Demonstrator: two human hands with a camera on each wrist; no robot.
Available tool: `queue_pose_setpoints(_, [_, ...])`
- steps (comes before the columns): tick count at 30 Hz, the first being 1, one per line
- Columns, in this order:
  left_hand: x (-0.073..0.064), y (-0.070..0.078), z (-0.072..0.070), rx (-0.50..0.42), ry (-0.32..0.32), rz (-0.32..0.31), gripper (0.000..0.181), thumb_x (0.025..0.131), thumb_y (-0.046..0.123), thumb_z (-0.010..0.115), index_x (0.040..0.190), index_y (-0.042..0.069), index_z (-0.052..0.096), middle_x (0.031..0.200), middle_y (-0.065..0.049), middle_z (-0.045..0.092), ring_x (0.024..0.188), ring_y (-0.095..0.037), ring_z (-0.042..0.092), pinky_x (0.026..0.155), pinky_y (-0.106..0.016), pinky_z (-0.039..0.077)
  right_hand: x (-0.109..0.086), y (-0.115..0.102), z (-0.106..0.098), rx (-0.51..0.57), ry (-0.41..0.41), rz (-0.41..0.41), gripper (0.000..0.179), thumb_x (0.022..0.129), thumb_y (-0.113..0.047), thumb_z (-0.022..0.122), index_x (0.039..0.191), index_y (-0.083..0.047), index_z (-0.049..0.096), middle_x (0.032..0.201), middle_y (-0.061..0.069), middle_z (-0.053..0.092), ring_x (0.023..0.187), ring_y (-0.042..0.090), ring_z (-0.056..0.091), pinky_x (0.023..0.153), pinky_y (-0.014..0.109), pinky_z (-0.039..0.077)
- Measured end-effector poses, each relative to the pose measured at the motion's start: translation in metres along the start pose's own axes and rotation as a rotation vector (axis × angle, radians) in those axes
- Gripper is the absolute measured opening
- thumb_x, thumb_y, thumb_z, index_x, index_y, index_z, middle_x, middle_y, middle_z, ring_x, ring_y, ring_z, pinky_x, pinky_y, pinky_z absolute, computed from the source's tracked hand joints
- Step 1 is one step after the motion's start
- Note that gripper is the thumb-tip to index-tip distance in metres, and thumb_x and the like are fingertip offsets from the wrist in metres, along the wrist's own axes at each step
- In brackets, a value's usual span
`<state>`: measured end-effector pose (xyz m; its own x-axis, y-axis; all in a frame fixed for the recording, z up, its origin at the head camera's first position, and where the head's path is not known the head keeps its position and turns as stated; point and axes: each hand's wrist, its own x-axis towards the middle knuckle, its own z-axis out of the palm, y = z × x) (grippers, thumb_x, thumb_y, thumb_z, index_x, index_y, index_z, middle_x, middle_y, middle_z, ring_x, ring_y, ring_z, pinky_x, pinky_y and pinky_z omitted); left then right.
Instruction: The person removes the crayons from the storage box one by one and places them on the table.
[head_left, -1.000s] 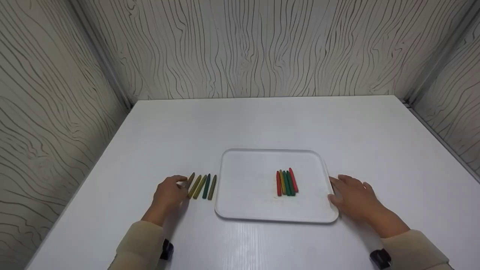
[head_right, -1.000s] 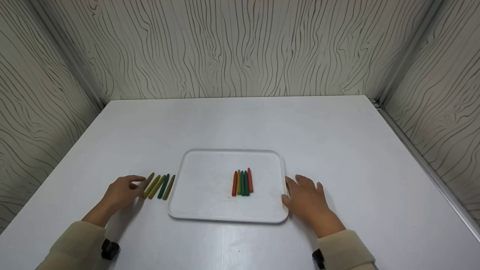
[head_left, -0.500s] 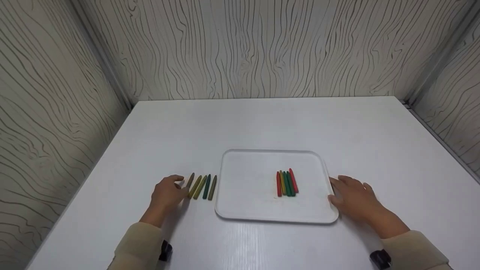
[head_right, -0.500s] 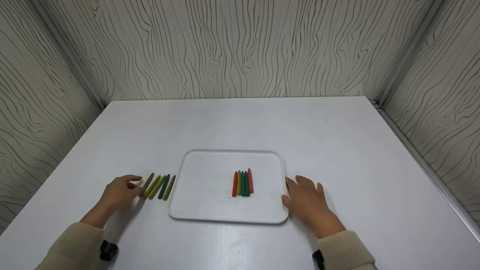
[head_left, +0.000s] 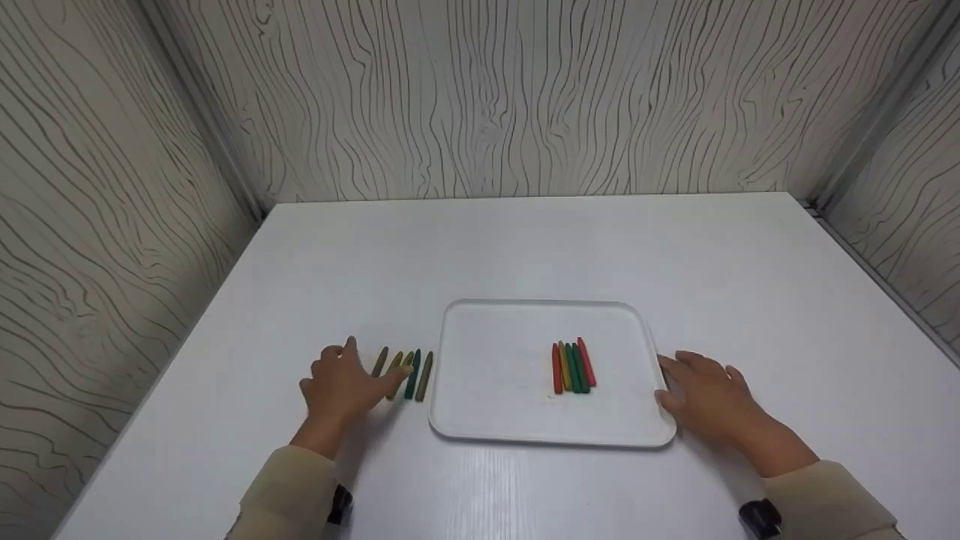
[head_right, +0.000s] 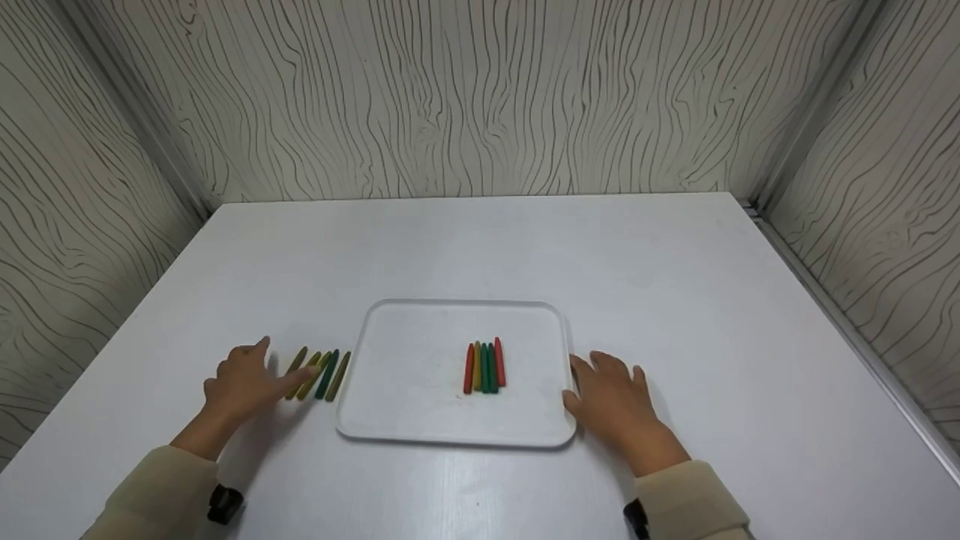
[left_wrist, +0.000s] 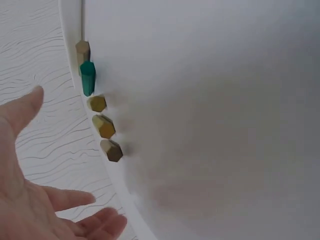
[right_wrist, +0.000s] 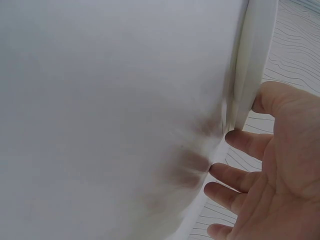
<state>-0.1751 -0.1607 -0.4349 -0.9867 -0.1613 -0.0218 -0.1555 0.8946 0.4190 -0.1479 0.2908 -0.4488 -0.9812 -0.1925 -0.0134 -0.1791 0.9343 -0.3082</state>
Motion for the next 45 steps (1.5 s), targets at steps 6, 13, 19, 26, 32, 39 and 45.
queue_pose_setpoints(6, [-0.002,0.009,0.003,-0.025,-0.011,0.018,0.113,0.071,0.069,0.065,0.145,-0.008,0.028,0.144,-0.034,0.028,0.131,-0.048,0.028,0.093,-0.066,0.025,0.0,0.0,0.0,-0.014,0.006,0.001,0.055,0.093,-0.032,0.057,0.137,-0.001,0.047,0.136,0.029,0.04,0.126,0.048,0.033,0.096,0.067,0.016])
queue_pose_setpoints(13, [-0.003,0.027,0.01,-0.013,-0.033,0.039,0.114,0.071,0.069,0.066,0.148,-0.004,0.024,0.149,-0.033,0.018,0.138,-0.047,0.012,0.099,-0.07,0.014,0.0,0.0,0.0,-0.004,-0.01,0.009,0.055,0.094,-0.033,0.055,0.138,-0.001,0.046,0.138,0.029,0.039,0.127,0.048,0.031,0.097,0.067,0.014])
queue_pose_setpoints(19, [-0.003,0.049,0.017,-0.011,-0.008,0.087,0.114,0.068,0.07,0.067,0.148,-0.001,0.028,0.149,-0.031,0.022,0.138,-0.046,0.015,0.1,-0.069,0.015,0.0,0.0,0.0,-0.016,-0.007,0.004,0.056,0.094,-0.033,0.056,0.138,-0.001,0.046,0.137,0.029,0.04,0.127,0.048,0.033,0.096,0.067,0.015])
queue_pose_setpoints(26, [-0.004,0.08,0.026,0.01,0.007,0.134,0.111,0.068,0.071,0.068,0.148,0.004,0.031,0.15,-0.025,0.024,0.138,-0.042,0.018,0.101,-0.065,0.018,0.001,0.001,0.0,-0.023,-0.01,0.001,0.056,0.094,-0.032,0.056,0.139,0.0,0.044,0.137,0.03,0.039,0.127,0.049,0.032,0.096,0.067,0.015])
queue_pose_setpoints(32, [-0.006,0.109,0.037,0.025,0.015,0.17,0.107,0.067,0.067,0.071,0.147,0.008,0.034,0.149,-0.023,0.027,0.138,-0.04,0.021,0.102,-0.064,0.02,0.002,0.002,0.0,-0.019,-0.012,0.008,0.057,0.094,-0.033,0.056,0.139,0.0,0.044,0.138,0.03,0.039,0.127,0.048,0.032,0.097,0.067,0.015])
queue_pose_setpoints(39, [-0.012,0.131,0.051,0.033,-0.008,0.228,0.1,0.068,0.063,0.074,0.145,0.01,0.04,0.146,-0.021,0.034,0.135,-0.039,0.027,0.102,-0.062,0.023,0.002,0.001,0.0,-0.004,-0.027,0.027,0.058,0.094,-0.034,0.056,0.14,-0.001,0.043,0.139,0.03,0.037,0.129,0.048,0.029,0.098,0.066,0.012])
queue_pose_setpoints(45, [-0.016,0.146,0.063,0.054,-0.046,0.242,0.097,0.068,0.063,0.074,0.145,0.014,0.041,0.145,-0.018,0.037,0.134,-0.036,0.031,0.103,-0.059,0.024,0.002,0.001,0.0,0.003,-0.034,0.029,0.058,0.094,-0.034,0.056,0.141,-0.001,0.042,0.139,0.03,0.037,0.129,0.048,0.028,0.098,0.066,0.012])
